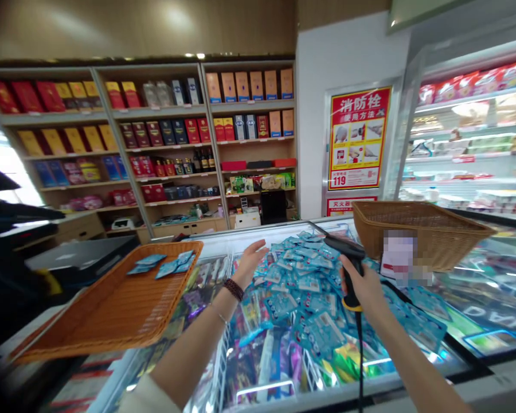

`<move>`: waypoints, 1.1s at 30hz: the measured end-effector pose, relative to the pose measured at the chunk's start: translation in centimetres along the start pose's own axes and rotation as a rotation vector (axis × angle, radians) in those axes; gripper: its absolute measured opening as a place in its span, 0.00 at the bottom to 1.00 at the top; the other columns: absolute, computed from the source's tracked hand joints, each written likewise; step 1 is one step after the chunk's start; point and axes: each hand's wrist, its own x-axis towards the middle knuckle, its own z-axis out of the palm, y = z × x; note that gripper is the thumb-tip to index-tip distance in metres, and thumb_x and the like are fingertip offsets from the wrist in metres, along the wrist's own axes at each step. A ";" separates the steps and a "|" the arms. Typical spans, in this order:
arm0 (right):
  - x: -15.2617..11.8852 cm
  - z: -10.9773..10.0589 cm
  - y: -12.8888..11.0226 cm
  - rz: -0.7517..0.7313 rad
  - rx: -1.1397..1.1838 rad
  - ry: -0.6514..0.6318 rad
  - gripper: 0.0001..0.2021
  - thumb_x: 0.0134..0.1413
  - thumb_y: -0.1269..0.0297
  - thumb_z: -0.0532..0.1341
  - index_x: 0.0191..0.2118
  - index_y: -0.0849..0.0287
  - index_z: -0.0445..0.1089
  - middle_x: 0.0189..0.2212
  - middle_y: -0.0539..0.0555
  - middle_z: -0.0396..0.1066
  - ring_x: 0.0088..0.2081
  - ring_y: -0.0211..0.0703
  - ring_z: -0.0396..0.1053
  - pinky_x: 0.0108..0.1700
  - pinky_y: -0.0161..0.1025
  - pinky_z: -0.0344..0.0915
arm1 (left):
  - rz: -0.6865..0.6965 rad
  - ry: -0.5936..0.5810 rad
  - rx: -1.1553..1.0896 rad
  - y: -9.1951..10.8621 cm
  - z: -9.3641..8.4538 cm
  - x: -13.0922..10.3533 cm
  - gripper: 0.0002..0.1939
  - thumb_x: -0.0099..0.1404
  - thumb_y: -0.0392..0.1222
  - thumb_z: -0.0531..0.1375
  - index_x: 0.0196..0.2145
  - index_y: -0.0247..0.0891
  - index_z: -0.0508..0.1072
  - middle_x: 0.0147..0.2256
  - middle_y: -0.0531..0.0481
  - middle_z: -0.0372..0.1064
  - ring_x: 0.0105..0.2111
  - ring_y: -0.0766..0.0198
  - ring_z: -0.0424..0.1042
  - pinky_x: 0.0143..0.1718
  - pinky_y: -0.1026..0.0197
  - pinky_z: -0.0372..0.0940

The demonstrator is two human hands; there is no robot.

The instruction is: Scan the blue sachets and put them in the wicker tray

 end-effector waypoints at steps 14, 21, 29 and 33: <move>-8.6 19.8 5.2 0.152 0.181 -0.534 0.26 0.42 0.36 0.72 0.27 0.55 0.68 0.18 0.48 0.67 0.14 0.36 0.60 0.15 0.36 0.58 | -0.263 0.362 1.210 7.3 -29.3 -0.4 0.22 0.67 0.37 0.62 0.58 0.32 0.73 0.60 0.34 0.73 0.63 0.52 0.70 0.63 0.56 0.61; -10.6 21.2 7.4 0.234 0.138 -0.676 0.27 0.43 0.35 0.72 0.29 0.56 0.69 0.18 0.48 0.67 0.14 0.35 0.59 0.16 0.35 0.58 | -0.482 0.440 1.304 5.6 -32.4 -0.2 0.29 0.63 0.53 0.67 0.55 0.29 0.74 0.60 0.22 0.69 0.60 0.39 0.72 0.57 0.51 0.66; -10.3 20.9 7.5 0.301 0.147 -0.548 0.23 0.45 0.40 0.72 0.31 0.54 0.71 0.19 0.49 0.67 0.15 0.39 0.59 0.15 0.38 0.56 | -0.492 0.441 1.342 4.9 -32.4 -0.6 0.22 0.62 0.48 0.69 0.50 0.33 0.76 0.56 0.29 0.74 0.58 0.44 0.73 0.57 0.53 0.66; -10.5 21.0 7.1 0.303 0.172 -0.545 0.24 0.43 0.40 0.74 0.29 0.55 0.70 0.19 0.49 0.67 0.15 0.37 0.59 0.15 0.38 0.57 | -0.435 0.442 1.404 5.3 -32.3 -0.9 0.24 0.62 0.36 0.67 0.56 0.32 0.72 0.59 0.29 0.71 0.60 0.47 0.72 0.59 0.55 0.64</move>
